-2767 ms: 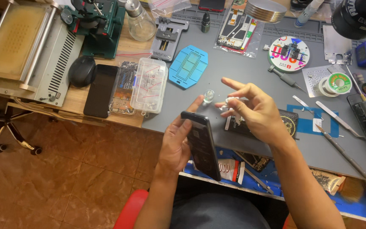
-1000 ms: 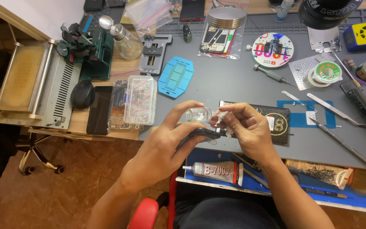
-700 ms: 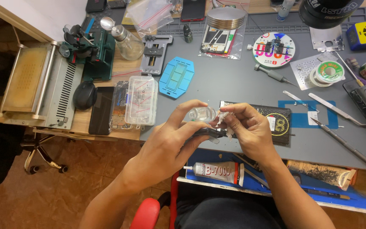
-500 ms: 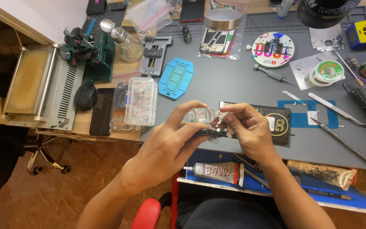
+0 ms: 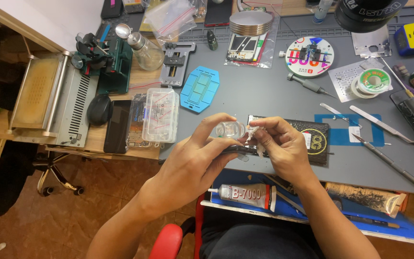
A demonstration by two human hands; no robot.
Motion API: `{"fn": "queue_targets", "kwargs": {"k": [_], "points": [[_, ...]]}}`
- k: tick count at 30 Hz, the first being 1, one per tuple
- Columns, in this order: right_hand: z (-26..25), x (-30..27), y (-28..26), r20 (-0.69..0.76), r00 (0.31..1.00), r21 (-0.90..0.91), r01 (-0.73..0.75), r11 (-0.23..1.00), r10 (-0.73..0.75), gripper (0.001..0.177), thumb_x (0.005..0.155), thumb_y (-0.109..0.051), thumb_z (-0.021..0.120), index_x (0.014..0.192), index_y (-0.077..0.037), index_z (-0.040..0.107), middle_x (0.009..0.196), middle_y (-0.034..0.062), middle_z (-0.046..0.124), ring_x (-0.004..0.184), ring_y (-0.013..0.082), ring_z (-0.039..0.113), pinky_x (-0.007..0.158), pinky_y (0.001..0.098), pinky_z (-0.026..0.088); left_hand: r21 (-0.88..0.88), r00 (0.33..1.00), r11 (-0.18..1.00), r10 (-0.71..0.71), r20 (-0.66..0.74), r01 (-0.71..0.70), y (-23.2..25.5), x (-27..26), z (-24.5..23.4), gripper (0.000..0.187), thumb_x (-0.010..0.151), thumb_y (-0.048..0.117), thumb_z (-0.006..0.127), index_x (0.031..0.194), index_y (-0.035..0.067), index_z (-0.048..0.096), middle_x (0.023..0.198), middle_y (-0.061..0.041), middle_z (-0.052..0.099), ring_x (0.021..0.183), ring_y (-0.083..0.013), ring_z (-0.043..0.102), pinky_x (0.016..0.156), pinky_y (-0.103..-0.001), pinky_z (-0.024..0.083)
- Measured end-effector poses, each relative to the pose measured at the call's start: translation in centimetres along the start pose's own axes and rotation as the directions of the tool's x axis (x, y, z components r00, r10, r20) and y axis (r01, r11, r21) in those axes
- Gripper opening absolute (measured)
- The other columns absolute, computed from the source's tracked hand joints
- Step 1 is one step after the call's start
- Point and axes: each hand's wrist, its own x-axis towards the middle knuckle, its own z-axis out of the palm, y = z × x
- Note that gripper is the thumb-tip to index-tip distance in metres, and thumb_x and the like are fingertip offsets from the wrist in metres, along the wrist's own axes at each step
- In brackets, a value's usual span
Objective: The person cleans the back and sides of a smartphone using a tissue and a liquid from a small bottle. They wipe the device's surface, remove a protective film from the screen, and clean the edges and camera area.
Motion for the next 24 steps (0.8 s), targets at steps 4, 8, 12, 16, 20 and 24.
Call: {"fn": "queue_targets", "kwargs": {"k": [4, 8, 12, 16, 20, 24], "points": [[-0.17, -0.04, -0.02, 0.004, 1.000, -0.008, 0.002, 1.000, -0.001, 0.020, 0.102, -0.012, 0.064, 0.119, -0.004, 0.071, 0.097, 0.0123, 0.078, 0.086, 0.0201, 0.079, 0.077, 0.0286, 0.066, 0.000, 1.000, 1.000, -0.005, 0.004, 0.005, 0.15, 0.12, 0.02, 0.020, 0.107, 0.013, 0.059, 0.126, 0.005, 0.062, 0.145, -0.017, 0.048, 0.066, -0.0286, 0.064, 0.059, -0.044, 0.051], [-0.18, -0.09, -0.10, 0.006, 1.000, -0.006, 0.001, 1.000, -0.001, 0.020, 0.102, -0.012, 0.064, 0.119, -0.004, 0.071, 0.099, 0.0118, 0.078, 0.086, 0.0205, 0.079, 0.075, 0.0279, 0.064, 0.008, 1.000, 1.000, 0.002, 0.002, -0.002, 0.17, 0.09, 0.14, 0.019, 0.107, 0.012, 0.059, 0.125, 0.006, 0.062, 0.145, -0.018, 0.048, 0.069, -0.0296, 0.066, 0.062, -0.045, 0.052], [-0.18, -0.22, -0.04, -0.001, 1.000, -0.007, 0.014, 1.000, -0.014, 0.020, 0.102, -0.013, 0.065, 0.118, -0.004, 0.071, 0.099, 0.0113, 0.078, 0.085, 0.0194, 0.078, 0.076, 0.0276, 0.065, 0.015, 1.000, 1.000, -0.013, 0.007, 0.013, 0.25, 0.02, 0.20, 0.019, 0.107, 0.014, 0.059, 0.124, 0.006, 0.062, 0.146, -0.017, 0.048, 0.069, -0.0309, 0.066, 0.060, -0.046, 0.052], [-0.23, -0.30, 0.18, -0.002, 1.000, 0.000, 0.008, 1.000, -0.008, 0.020, 0.102, -0.012, 0.065, 0.119, -0.004, 0.071, 0.097, 0.0112, 0.078, 0.083, 0.0181, 0.077, 0.070, 0.0256, 0.061, 0.012, 1.000, 1.000, -0.018, 0.008, 0.018, 0.36, -0.05, 0.08, 0.018, 0.107, 0.015, 0.059, 0.122, 0.006, 0.062, 0.146, -0.016, 0.047, 0.069, -0.0307, 0.065, 0.060, -0.046, 0.052], [-0.16, -0.36, 0.03, -0.003, 1.000, 0.008, 0.008, 1.000, -0.008, 0.020, 0.102, -0.012, 0.065, 0.118, -0.003, 0.071, 0.103, 0.0118, 0.078, 0.086, 0.0203, 0.078, 0.079, 0.0288, 0.065, 0.006, 1.000, 1.000, -0.007, 0.000, 0.007, 0.39, -0.14, 0.12, 0.019, 0.107, 0.014, 0.059, 0.124, 0.005, 0.062, 0.146, -0.017, 0.048, 0.070, -0.0303, 0.066, 0.064, -0.046, 0.053], [-0.14, -0.46, 0.13, 0.003, 1.000, -0.007, 0.014, 1.000, -0.014, 0.019, 0.102, -0.012, 0.066, 0.118, -0.004, 0.071, 0.096, 0.0109, 0.078, 0.083, 0.0185, 0.077, 0.071, 0.0264, 0.061, 0.019, 1.000, 1.000, -0.010, 0.010, 0.010, 0.44, -0.23, 0.13, 0.022, 0.107, 0.014, 0.060, 0.128, 0.007, 0.062, 0.145, -0.017, 0.049, 0.071, -0.0314, 0.067, 0.062, -0.047, 0.053]]}}
